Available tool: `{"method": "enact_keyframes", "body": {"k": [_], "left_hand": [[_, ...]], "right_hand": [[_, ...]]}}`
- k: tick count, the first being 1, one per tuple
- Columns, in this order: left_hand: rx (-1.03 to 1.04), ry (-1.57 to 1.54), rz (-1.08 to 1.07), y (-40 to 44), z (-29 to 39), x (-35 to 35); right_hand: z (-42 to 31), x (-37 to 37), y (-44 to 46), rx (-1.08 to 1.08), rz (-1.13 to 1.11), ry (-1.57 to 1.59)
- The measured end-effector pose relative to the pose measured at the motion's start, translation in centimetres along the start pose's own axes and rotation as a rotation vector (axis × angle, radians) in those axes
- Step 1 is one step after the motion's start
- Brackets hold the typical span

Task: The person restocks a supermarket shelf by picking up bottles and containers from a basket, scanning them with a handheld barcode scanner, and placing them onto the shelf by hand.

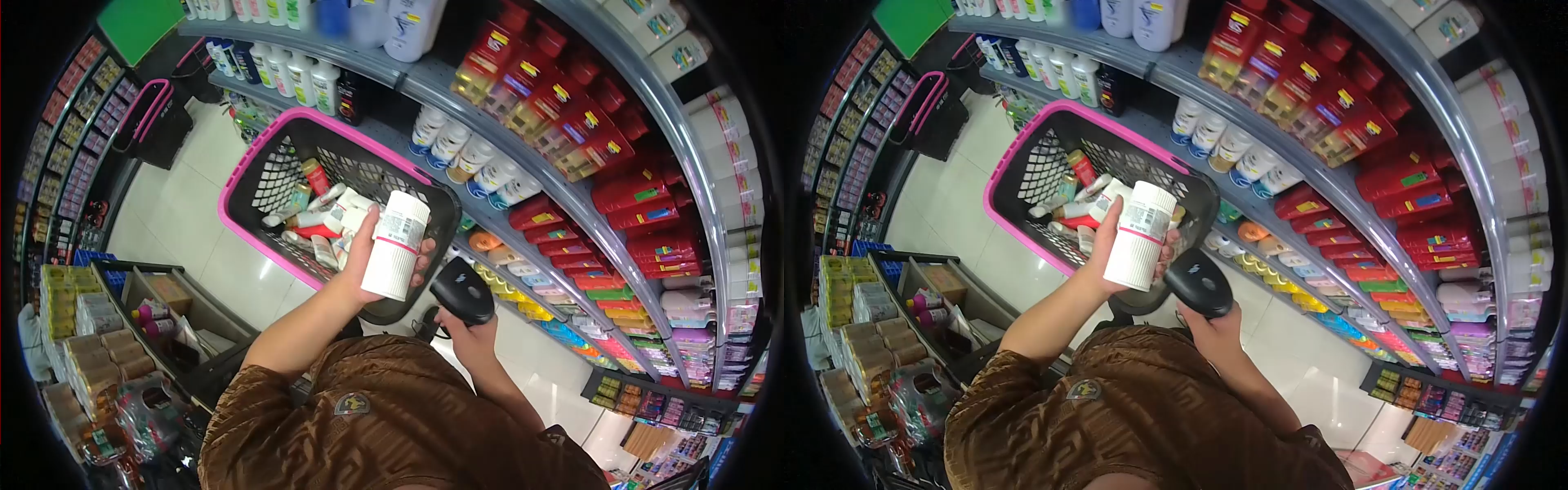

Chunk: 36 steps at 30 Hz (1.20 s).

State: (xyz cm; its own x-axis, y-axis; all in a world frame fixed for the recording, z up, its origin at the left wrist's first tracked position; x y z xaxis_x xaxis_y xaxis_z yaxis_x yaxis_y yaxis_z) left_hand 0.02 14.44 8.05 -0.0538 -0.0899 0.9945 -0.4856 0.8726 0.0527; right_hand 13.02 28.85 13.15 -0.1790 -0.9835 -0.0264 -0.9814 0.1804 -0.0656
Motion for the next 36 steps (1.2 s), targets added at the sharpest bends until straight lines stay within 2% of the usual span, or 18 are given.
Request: {"method": "enact_keyframes", "body": {"k": [3,5,7,10,11,13,16,20,21,23,25,27,31,33,35,36], "left_hand": [[-0.060,0.088,0.089,1.9,-2.4,0.8],[-0.094,0.131,0.136,3.2,-4.8,1.7],[-0.125,0.422,0.192,4.6,-6.7,2.3],[-0.170,0.556,0.241,6.4,-9.8,3.4],[-0.192,0.598,0.250,7.0,-11.0,3.6],[-0.208,0.598,0.242,8.3,-13.3,3.9],[-0.295,0.672,0.192,10.4,-16.3,3.5],[-0.322,0.683,0.156,13.3,-20.3,5.4],[-0.270,0.775,0.218,13.9,-20.9,4.7],[-0.327,0.688,0.116,15.4,-22.4,5.8],[-0.203,0.645,0.126,17.0,-24.1,8.9],[-0.117,0.737,0.001,19.0,-24.9,12.5],[0.333,1.232,-0.193,22.7,-24.9,23.6],[0.626,1.463,-0.388,25.4,-24.2,28.5],[0.854,1.393,-0.355,27.7,-25.6,33.0],[0.884,1.444,-0.389,29.7,-26.2,35.1]], "right_hand": [[-0.1,-3.3,-1.1,0.053,-0.014,0.010],[-1.4,-6.2,-1.8,0.019,-0.064,-0.147],[-2.0,-9.3,-2.2,0.006,-0.037,-0.125],[-4.0,-13.8,-2.9,-0.193,0.064,-0.257],[-4.4,-15.4,-3.0,-0.197,0.079,-0.246],[-6.4,-17.7,-3.7,-0.367,0.007,-0.448],[-6.9,-21.0,-4.7,-0.426,-0.041,-0.488],[-7.2,-25.3,-5.7,-0.492,0.075,-0.434],[-6.9,-26.4,-6.2,-0.455,0.099,-0.437],[-6.2,-28.9,-6.6,-0.465,0.141,-0.461],[-7.3,-30.5,-7.3,-0.485,0.152,-0.365],[-6.5,-31.7,-7.6,-0.472,0.211,-0.193],[-6.8,-33.0,-8.6,-0.515,0.252,-0.027],[-5.5,-33.5,-9.2,-0.461,0.249,-0.064],[-6.3,-33.8,-9.6,-0.551,0.271,-0.026],[-5.5,-34.0,-9.7,-0.538,0.262,-0.029]]}}
Point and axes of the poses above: each hand's wrist, its own y-axis towards the middle knuckle, its own x-axis out of the palm, z = x × y, the point moved 5 cm from there along y, towards the middle knuckle, and after that the axes turned 1 degree about y, right-handed, at the moved point
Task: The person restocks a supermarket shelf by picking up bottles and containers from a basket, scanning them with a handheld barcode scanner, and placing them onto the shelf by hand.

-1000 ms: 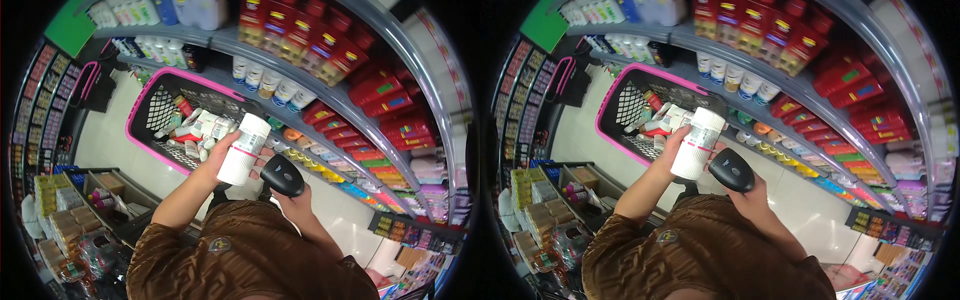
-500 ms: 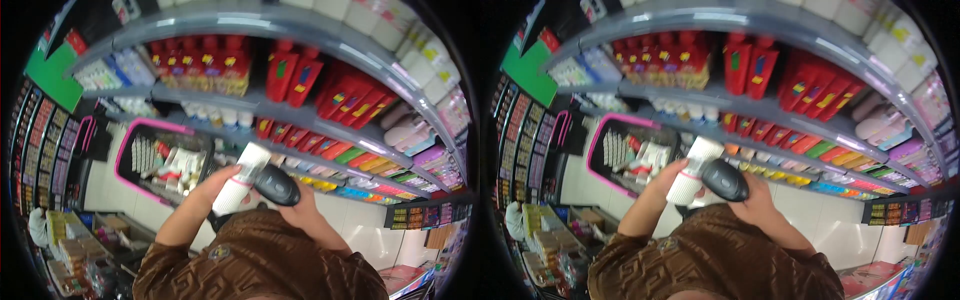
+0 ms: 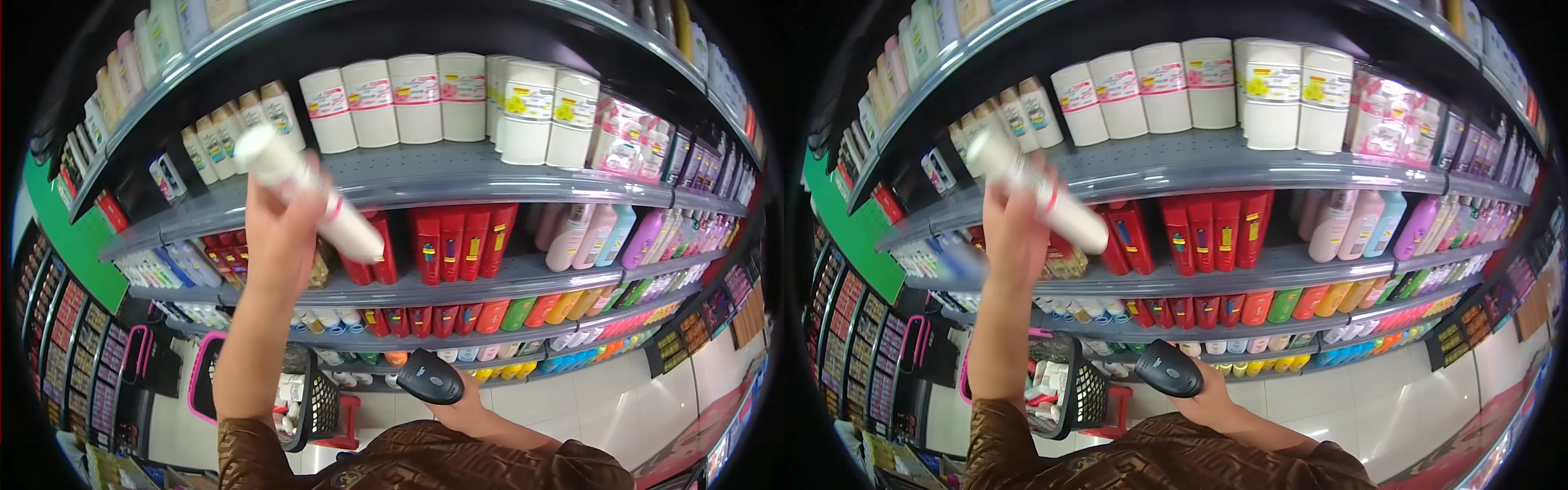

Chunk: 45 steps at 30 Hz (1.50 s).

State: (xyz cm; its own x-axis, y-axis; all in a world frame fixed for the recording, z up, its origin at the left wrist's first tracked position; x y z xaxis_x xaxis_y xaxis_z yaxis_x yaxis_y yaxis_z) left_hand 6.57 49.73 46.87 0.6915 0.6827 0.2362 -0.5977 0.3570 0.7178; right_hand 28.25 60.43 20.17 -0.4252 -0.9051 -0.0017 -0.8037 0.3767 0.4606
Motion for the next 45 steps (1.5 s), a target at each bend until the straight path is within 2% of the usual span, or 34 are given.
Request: {"method": "enact_keyframes", "body": {"k": [3,7,9,11,14,17,19,21,23,25,32,39,45], "left_hand": [[0.035,0.062,-0.017,6.9,-1.4,4.7],[0.032,0.031,-0.126,11.7,-7.0,9.1],[-0.131,0.145,-0.073,12.7,-10.3,10.9],[-0.169,0.153,-0.172,12.3,-11.6,12.3],[-0.161,0.203,-0.226,13.5,-12.9,13.2],[-0.194,0.295,-0.214,14.3,-13.6,10.9],[-0.090,0.581,-0.367,13.4,-12.7,10.8],[-0.048,0.704,-0.333,12.7,-11.5,9.2],[-0.257,0.883,-0.577,12.8,-12.7,8.0],[-0.238,0.871,-0.500,12.6,-12.5,8.2],[-0.219,1.015,-0.554,13.9,-14.8,10.3],[-0.110,1.126,-0.470,13.9,-15.2,10.6],[-0.096,1.178,-0.468,13.6,-14.7,10.7]], "right_hand": [[0.3,-0.9,-0.6,0.051,0.000,-0.010],[-0.1,-1.5,-1.0,0.039,0.046,-0.032],[-0.2,-1.8,-1.5,0.067,0.065,0.002],[-1.2,-2.4,-2.2,0.048,0.145,-0.032],[-1.3,-3.2,-2.7,0.071,0.111,-0.080],[-0.7,-3.3,-3.4,0.068,0.156,-0.126],[-1.6,-3.4,-3.3,0.056,0.147,-0.142],[-1.9,-3.9,-3.5,0.057,0.154,-0.166],[-1.5,-4.0,-3.8,0.128,0.185,-0.142],[-1.4,-3.8,-3.7,0.136,0.176,-0.159],[-2.1,-3.1,-3.3,0.107,0.137,-0.127],[-0.9,-3.7,-4.1,0.054,0.134,-0.166],[-0.1,-3.9,-4.6,0.117,0.121,-0.155]]}}
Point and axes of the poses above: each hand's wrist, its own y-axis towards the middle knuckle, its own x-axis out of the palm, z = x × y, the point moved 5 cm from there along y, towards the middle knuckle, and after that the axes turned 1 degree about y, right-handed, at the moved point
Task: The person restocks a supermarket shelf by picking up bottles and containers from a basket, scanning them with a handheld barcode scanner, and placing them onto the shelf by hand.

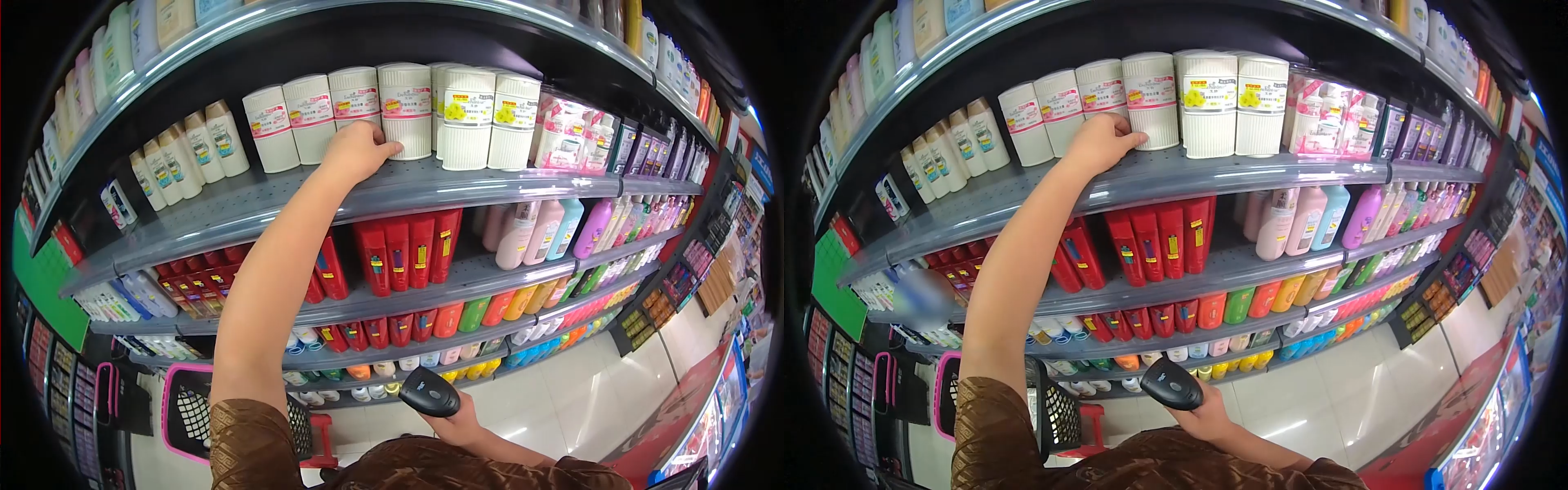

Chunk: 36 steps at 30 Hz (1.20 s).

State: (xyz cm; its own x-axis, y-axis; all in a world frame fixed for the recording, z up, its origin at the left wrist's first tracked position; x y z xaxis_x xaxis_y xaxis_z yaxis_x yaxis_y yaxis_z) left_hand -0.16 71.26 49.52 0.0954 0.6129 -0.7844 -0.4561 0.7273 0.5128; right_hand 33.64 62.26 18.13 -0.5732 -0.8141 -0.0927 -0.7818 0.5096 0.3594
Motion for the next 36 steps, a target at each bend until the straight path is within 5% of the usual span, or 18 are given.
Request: {"method": "enact_keyframes", "body": {"k": [12,16,18,23,24,25,28,29,30,32,36], "left_hand": [[-0.005,0.045,0.041,-0.7,0.6,-0.4],[0.166,-0.189,0.518,-5.1,2.1,-5.9],[0.287,-0.340,0.563,-9.8,1.5,-7.6],[-0.062,-0.414,0.245,-28.9,-8.1,-5.6],[-0.455,-0.634,-0.003,-34.5,-11.7,-4.1],[-0.612,-0.770,-0.071,-40.8,-15.4,-2.4],[-1.112,0.139,-0.445,-61.7,-20.6,-3.7],[-1.067,0.129,-0.521,-68.1,-21.0,-4.4],[-1.293,0.125,-0.598,-72.0,-19.8,-5.7],[-1.535,-0.052,-0.559,-74.8,-17.9,-8.4],[-1.436,-0.033,-0.200,-73.7,-18.7,-11.6]], "right_hand": [[-1.2,-0.1,0.3,-0.010,-0.024,-0.018],[-1.3,0.3,0.7,0.005,-0.030,-0.064],[-0.6,1.2,0.9,-0.014,-0.055,-0.035],[2.9,4.0,1.3,0.115,-0.188,0.088],[3.1,4.4,1.3,0.136,-0.193,0.058],[4.5,4.9,0.8,0.258,-0.128,0.143],[3.8,6.7,2.3,0.193,-0.205,0.095],[4.5,7.7,2.6,0.265,-0.199,0.144],[4.8,8.7,2.7,0.340,-0.190,0.186],[5.5,11.3,3.4,0.384,-0.288,0.203],[5.7,17.5,4.5,0.397,-0.420,0.164]]}}
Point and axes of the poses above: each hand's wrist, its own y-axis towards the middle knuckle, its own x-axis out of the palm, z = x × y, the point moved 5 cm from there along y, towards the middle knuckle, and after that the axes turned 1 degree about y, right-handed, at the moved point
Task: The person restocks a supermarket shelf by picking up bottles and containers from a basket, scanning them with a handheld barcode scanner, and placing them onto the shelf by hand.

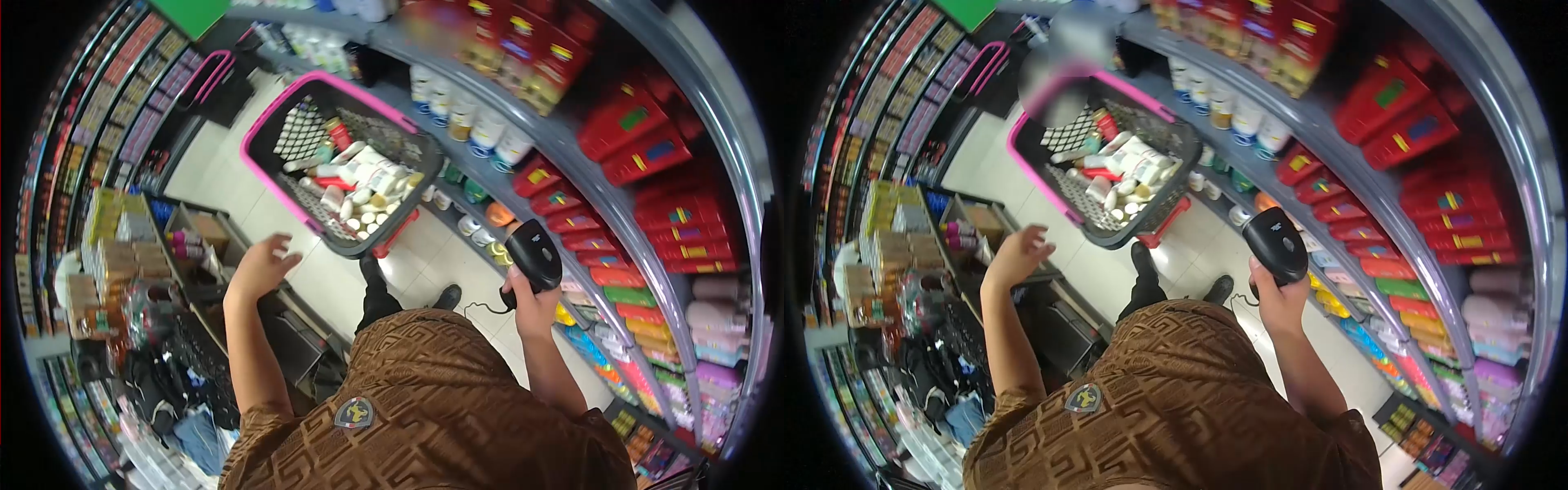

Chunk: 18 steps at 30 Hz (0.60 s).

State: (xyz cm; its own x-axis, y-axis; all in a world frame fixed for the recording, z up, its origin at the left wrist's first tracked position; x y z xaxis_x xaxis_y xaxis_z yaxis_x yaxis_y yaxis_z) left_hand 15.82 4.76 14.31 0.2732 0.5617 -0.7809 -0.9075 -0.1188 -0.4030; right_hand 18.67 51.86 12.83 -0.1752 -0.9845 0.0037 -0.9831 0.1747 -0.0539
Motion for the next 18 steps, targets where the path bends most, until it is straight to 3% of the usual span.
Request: {"method": "enact_keyframes", "body": {"k": [6,10,14,18], "left_hand": [[0.107,-0.170,-0.101,6.8,0.6,-2.6],[0.249,-0.102,-0.198,14.3,-0.9,-2.0],[0.365,-0.109,-0.392,22.5,-1.7,1.0],[0.418,0.067,-0.510,32.0,-2.8,6.6]], "right_hand": [[-2.5,10.7,2.6,-0.090,-0.089,0.071],[-1.6,16.0,2.5,-0.139,-0.060,-0.021],[-1.8,20.5,2.1,0.072,-0.017,-0.165],[-0.7,23.0,2.7,0.092,0.088,-0.134]]}}
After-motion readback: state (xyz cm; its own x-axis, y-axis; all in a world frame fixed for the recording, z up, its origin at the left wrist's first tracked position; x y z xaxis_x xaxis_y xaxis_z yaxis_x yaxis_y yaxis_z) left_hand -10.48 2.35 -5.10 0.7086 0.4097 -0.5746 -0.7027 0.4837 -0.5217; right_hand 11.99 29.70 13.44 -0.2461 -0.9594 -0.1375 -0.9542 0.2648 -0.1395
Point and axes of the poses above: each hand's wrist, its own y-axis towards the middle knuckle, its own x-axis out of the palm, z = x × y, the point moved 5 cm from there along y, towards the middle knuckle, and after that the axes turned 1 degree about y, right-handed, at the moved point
